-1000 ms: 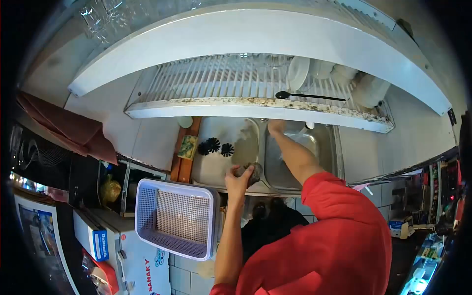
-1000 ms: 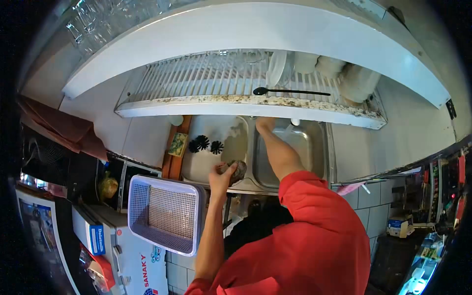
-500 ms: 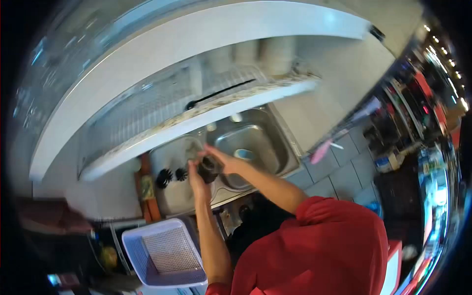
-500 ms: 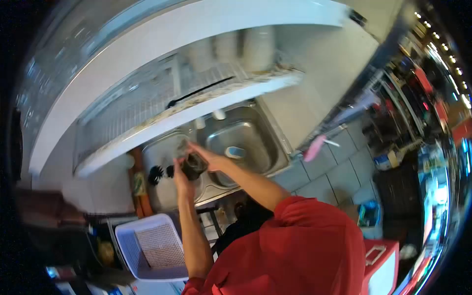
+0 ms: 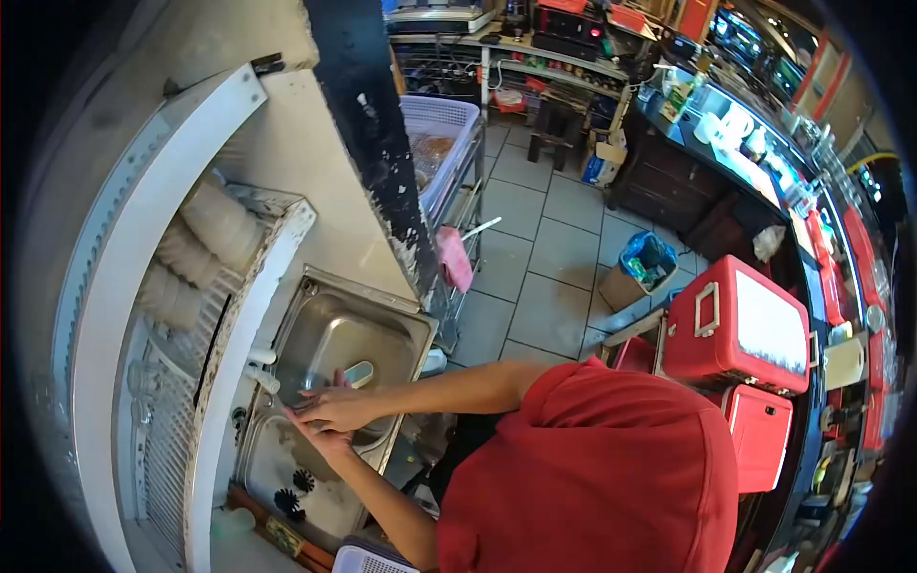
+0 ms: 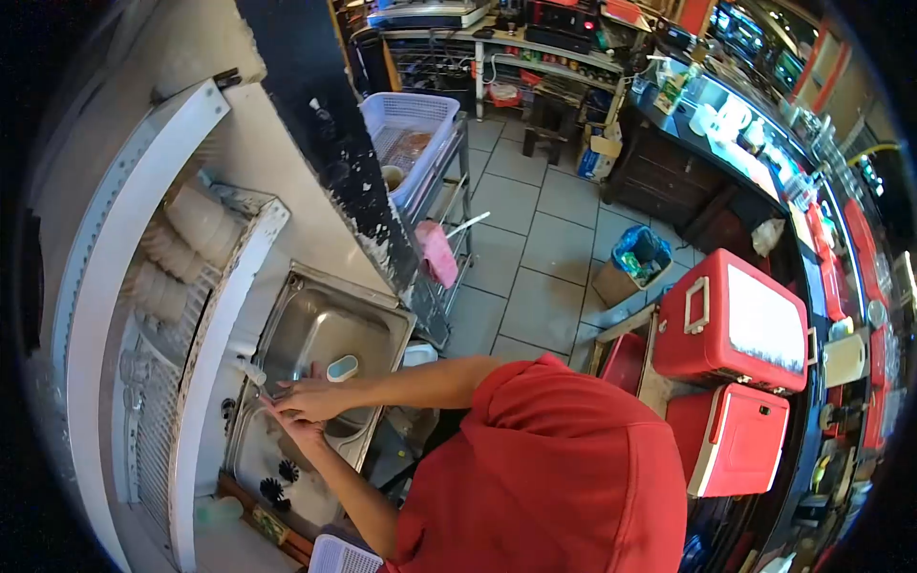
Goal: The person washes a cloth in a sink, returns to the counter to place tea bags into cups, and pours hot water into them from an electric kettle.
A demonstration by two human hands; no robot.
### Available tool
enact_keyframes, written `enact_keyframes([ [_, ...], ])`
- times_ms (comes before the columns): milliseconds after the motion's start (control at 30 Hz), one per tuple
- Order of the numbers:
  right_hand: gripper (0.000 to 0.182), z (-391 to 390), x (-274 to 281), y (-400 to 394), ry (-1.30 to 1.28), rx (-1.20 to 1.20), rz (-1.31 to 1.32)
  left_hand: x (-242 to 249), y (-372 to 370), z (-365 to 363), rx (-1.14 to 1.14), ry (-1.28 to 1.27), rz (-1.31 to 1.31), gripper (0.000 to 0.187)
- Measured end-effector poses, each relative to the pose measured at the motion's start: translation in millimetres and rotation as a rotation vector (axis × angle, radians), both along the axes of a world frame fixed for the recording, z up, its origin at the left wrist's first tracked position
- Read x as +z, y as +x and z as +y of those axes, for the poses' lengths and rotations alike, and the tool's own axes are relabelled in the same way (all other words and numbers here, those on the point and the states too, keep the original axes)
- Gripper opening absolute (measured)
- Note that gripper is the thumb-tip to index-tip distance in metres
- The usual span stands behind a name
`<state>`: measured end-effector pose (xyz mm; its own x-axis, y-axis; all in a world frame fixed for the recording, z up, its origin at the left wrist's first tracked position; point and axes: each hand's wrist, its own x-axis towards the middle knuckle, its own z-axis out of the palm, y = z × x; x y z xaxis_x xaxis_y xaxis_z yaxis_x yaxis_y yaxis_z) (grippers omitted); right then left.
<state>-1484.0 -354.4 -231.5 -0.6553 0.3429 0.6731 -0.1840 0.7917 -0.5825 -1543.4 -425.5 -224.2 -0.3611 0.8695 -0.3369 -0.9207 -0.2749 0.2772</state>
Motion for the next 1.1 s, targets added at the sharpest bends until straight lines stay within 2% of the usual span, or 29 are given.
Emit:
enact_keyframes([
  [33, 0.011, -2.7, -10.4, -6.2, -0.129, -0.19, 0.268, -0.2, 3.2, 8.6, -0.076, 0.072, -0.021, 0.047],
  [67, 0.011, 3.3, -4.4, -1.8, -0.124, -0.201, 0.271, -22.9, -2.5, 12.9, 0.033, 0.183, 0.002, 0.043],
  [100, 0.008, 8.0, 7.8, 5.9, -0.277, -0.107, 0.206, -45.0, -7.9, 14.0, 0.145, 0.29, 0.022, 0.039],
  [200, 0.015, 16.3, 48.5, 26.6, -0.737, 0.201, -0.002, -30.6, -3.1, 23.8, 0.211, 0.241, 0.026, 0.033],
  [233, 0.015, 18.2, 53.8, 27.4, -0.736, 0.203, -0.004, -25.4, -3.8, 20.1, 0.247, 0.219, 0.029, 0.03],
  [367, 0.024, 20.6, 68.5, 24.0, -1.102, 0.158, 0.079, -11.1, 12.0, 10.5, 0.388, 0.126, 0.048, 0.024],
  [400, 0.024, 20.9, 67.5, 22.2, -1.1, 0.16, 0.078, -6.6, 15.8, 9.1, 0.424, 0.105, 0.051, 0.024],
  [533, 0.029, 22.1, 59.7, 5.3, -1.95, 0.076, 0.53, 17.0, 22.3, 9.2, 0.571, 0.026, 0.075, 0.031],
  [567, 0.029, 23.2, 53.8, 0.1, -1.948, 0.08, 0.532, 23.8, 23.1, 11.5, 0.604, 0.005, 0.081, 0.034],
  [733, 0.031, 4.8, 30.7, -61.7, -1.845, -0.462, 0.111, 55.6, 26.3, 30.2, 0.723, -0.072, 0.1, 0.048],
  [867, 0.033, 9.5, 13.1, -114.4, -1.683, -0.879, -0.214, 63.8, 28.5, 10.7, 0.608, 0.049, 1.054, 0.035],
  [900, 0.033, 11.9, 12.7, -117.2, -1.683, -0.88, -0.209, 73.7, 29.9, 11.2, 0.607, 0.053, 1.054, 0.035],
  [967, 0.031, 25.2, 13.0, -134.0, -1.683, -0.868, -0.254, 98.5, 30.3, 14.7, 0.662, 0.103, 1.707, 0.035],
  [1033, 0.029, 36.8, 17.7, -192.7, -1.683, -0.854, -0.304, 113.6, 28.6, 16.3, 0.678, 0.151, 2.364, 0.036],
  [1100, 0.027, 53.9, 22.2, -188.2, -1.683, -0.831, -0.36, 98.3, 9.1, 14.2, 0.446, 0.268, 2.629, 0.035],
])
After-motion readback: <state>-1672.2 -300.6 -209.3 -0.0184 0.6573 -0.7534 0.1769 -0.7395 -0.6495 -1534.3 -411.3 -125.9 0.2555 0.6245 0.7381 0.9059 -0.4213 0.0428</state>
